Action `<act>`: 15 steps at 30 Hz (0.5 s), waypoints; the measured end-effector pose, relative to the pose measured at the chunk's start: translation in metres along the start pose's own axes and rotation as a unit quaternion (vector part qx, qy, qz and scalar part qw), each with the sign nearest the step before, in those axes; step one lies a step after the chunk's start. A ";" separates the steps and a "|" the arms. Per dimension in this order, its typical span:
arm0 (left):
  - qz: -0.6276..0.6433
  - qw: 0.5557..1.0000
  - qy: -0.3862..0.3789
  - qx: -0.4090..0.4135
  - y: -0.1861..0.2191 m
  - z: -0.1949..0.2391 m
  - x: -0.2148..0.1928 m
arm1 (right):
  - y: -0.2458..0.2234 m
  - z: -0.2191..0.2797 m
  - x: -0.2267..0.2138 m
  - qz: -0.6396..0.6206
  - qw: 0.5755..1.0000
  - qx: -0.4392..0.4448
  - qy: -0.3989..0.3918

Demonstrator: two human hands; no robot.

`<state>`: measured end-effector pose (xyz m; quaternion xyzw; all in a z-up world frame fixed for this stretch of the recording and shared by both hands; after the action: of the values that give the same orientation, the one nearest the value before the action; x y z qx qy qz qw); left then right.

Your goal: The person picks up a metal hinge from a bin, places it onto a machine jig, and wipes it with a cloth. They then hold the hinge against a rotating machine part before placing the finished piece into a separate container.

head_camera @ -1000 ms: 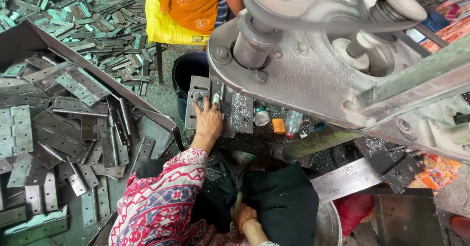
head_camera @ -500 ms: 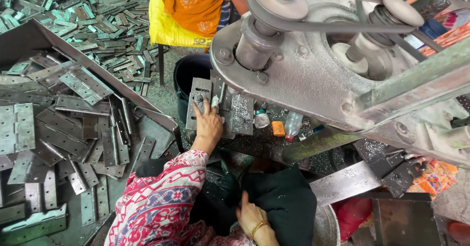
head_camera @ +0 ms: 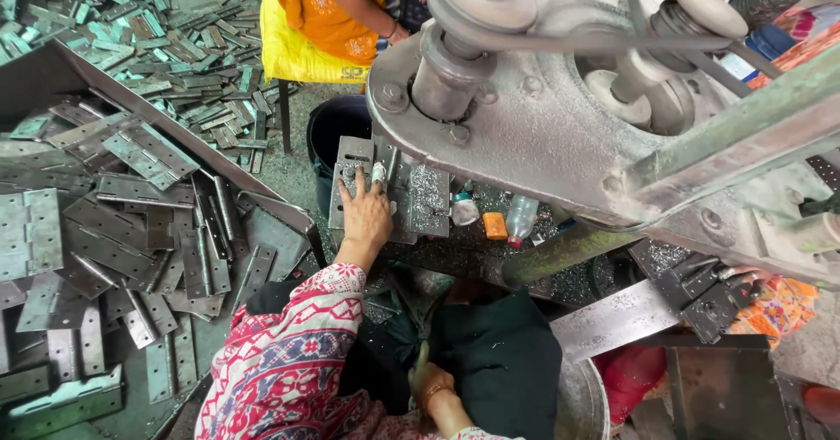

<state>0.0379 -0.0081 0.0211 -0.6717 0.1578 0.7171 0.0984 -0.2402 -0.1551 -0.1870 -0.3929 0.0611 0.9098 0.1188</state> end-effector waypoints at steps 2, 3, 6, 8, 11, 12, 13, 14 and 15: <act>0.041 0.998 0.045 -0.005 -0.011 0.005 -0.004 | 0.018 -0.028 0.027 -0.003 1.000 -0.021 0.022; 0.084 0.992 0.089 -0.009 -0.017 0.008 -0.007 | 0.024 -0.042 0.040 -0.005 0.998 -0.040 0.042; 0.229 0.952 0.205 -0.006 -0.053 0.035 -0.031 | 0.023 0.016 -0.013 -0.040 0.997 -0.032 0.061; 0.275 0.932 0.235 -0.006 -0.094 0.045 -0.025 | 0.018 0.059 -0.060 -0.065 0.994 -0.036 0.076; 0.324 0.899 0.292 -0.035 -0.153 0.073 0.004 | 0.019 0.095 -0.096 -0.190 0.969 -0.081 0.132; 0.325 0.888 0.321 -0.055 -0.173 0.086 0.015 | 0.019 0.101 -0.106 -0.295 0.932 -0.116 0.176; 0.320 0.889 0.320 -0.068 -0.182 0.102 0.030 | 0.019 0.101 -0.104 -0.291 0.934 -0.125 0.166; 0.308 0.891 0.300 -0.147 -0.194 0.112 0.043 | 0.018 0.100 -0.106 -0.305 0.922 -0.138 0.194; 0.295 0.886 0.279 -0.224 -0.204 0.124 0.055 | 0.017 0.099 -0.109 -0.319 0.909 -0.150 0.221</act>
<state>-0.0096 0.2223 -0.0472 -0.7704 0.2049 0.5126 -0.3189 -0.2423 -0.1697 -0.0397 -0.5960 -0.1798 0.7113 0.3263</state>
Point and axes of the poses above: each hand's wrist, its own z-axis away from the middle knuckle, its own x-axis out of the palm, y = z × x, the point moved 2 cm from there along -z, towards the middle knuckle, and after that the axes turned 4 degrees about z, right-handed, at the moved point
